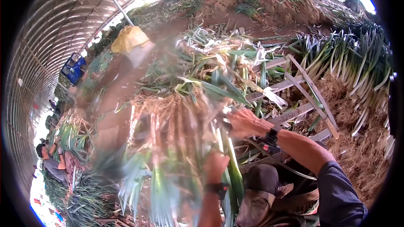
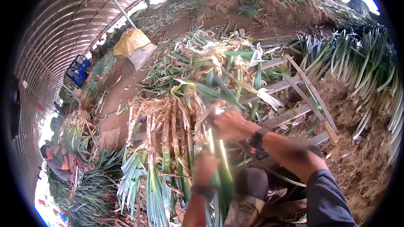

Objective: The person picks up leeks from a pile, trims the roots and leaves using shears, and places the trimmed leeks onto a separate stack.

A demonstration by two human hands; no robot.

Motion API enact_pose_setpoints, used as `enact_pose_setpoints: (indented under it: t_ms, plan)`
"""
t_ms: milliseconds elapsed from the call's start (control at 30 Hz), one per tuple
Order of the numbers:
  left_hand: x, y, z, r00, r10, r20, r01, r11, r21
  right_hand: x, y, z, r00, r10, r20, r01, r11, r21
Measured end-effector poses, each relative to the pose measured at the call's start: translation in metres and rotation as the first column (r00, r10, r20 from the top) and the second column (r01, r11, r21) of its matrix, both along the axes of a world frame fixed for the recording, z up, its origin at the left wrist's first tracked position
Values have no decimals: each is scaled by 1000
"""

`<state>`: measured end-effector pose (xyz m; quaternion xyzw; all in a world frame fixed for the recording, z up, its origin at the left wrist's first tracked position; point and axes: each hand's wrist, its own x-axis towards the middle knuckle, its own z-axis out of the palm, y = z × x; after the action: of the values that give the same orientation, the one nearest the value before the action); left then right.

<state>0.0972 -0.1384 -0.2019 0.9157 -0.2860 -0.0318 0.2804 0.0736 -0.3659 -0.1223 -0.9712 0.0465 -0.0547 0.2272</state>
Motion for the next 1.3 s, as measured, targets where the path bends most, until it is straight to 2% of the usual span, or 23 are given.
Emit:
enact_pose_setpoints:
  t_ms: [33, 100, 167, 233, 267, 300, 367, 467, 533, 600, 700, 733, 767, 800, 833, 867, 967, 1033, 1067, 1100, 1200, 1233, 1300]
  plan:
    - [6, 6, -9, 998, -60, -29, 61, 998, 29, -8, -4, -9, 1000, 23, 0, -23, 999, -40]
    - [12, 2, -9, 987, 18, -162, -6, 997, 73, -44, -2, 15, 992, 82, -92, -82, 997, 8]
    - [19, -4, -7, 954, 75, -292, -52, 995, 86, -81, 4, 27, 990, 110, -93, -95, 984, 151]
    - [27, 7, -13, 941, 14, -338, -15, 1000, 2, -122, 15, 60, 993, 114, 17, -114, 951, 286]
    - [26, 7, -4, 934, -17, -358, 3, 999, -41, -132, 15, 59, 988, 139, -64, -117, 958, 262]
    - [22, 0, 9, 916, 87, -391, -57, 995, 86, -143, 14, 57, 976, 161, -145, -124, 963, 238]
    - [19, 0, 13, 927, 58, -372, -28, 996, 87, -161, 17, 53, 945, 165, -281, -111, 974, 199]
    - [14, -1, 9, 926, 50, -373, -6, 993, 119, -179, 20, 62, 966, 148, -212, -98, 969, 229]
    - [3, -5, 25, 926, 39, -375, 34, 982, 187, -182, 17, 59, 961, 133, -243, -84, 976, 201]
    - [7, 3, -9, 955, -13, -296, 77, 976, 205, -180, 14, 53, 954, 124, -273, -79, 982, 171]
    - [-2, 6, -29, 984, -60, -169, 96, 972, 214, -177, 15, 41, 987, 77, -140, -67, 995, 69]
    - [-7, 5, -33, 990, -70, -124, 96, 972, 216, -173, 14, 37, 991, 81, -108, -72, 994, 83]
    - [-10, 5, -41, 988, -152, -40, 157, 974, 163, -168, 12, 34, 993, 90, -76, -83, 992, 98]
    - [-17, 1, -35, 981, -187, -49, 191, 977, 90, -162, 12, 29, 994, 101, -45, -95, 989, 111]
    - [-27, 0, -28, 982, -190, -2, 189, 977, 96, -155, 13, 20, 995, 76, -66, -70, 994, 85]
    - [-37, 0, -12, 980, -192, 43, 187, 977, 101, -152, 17, 25, 990, 91, -111, -75, 987, 143]
    - [-47, 18, -10, 907, -269, 323, 267, 962, 52, -148, 25, 41, 962, 145, -232, -80, 961, 266]
    - [-33, 39, -12, 898, -243, 367, 226, 970, 88, -146, 30, 50, 930, 152, -335, -57, 960, 276]
    - [-28, 42, 2, 892, -227, 392, 203, 974, 102, -145, 32, 53, 910, 156, -383, -48, 960, 276]
    - [-34, 45, 17, 968, -45, 248, 56, 998, -35, -146, 33, 52, 921, 168, -352, -65, 957, 284]
    - [-1, 68, -21, 996, 39, 80, -41, 999, 14, -148, 41, 48, 941, 215, -261, -129, 942, 310]
    - [3, 70, -17, 994, 51, -98, -53, 998, -18, -149, 44, 49, 942, 235, -239, -152, 935, 319]
    - [7, 67, -11, 984, 60, -168, -57, 998, 20, -148, 49, 49, 934, 272, -230, -188, 926, 328]
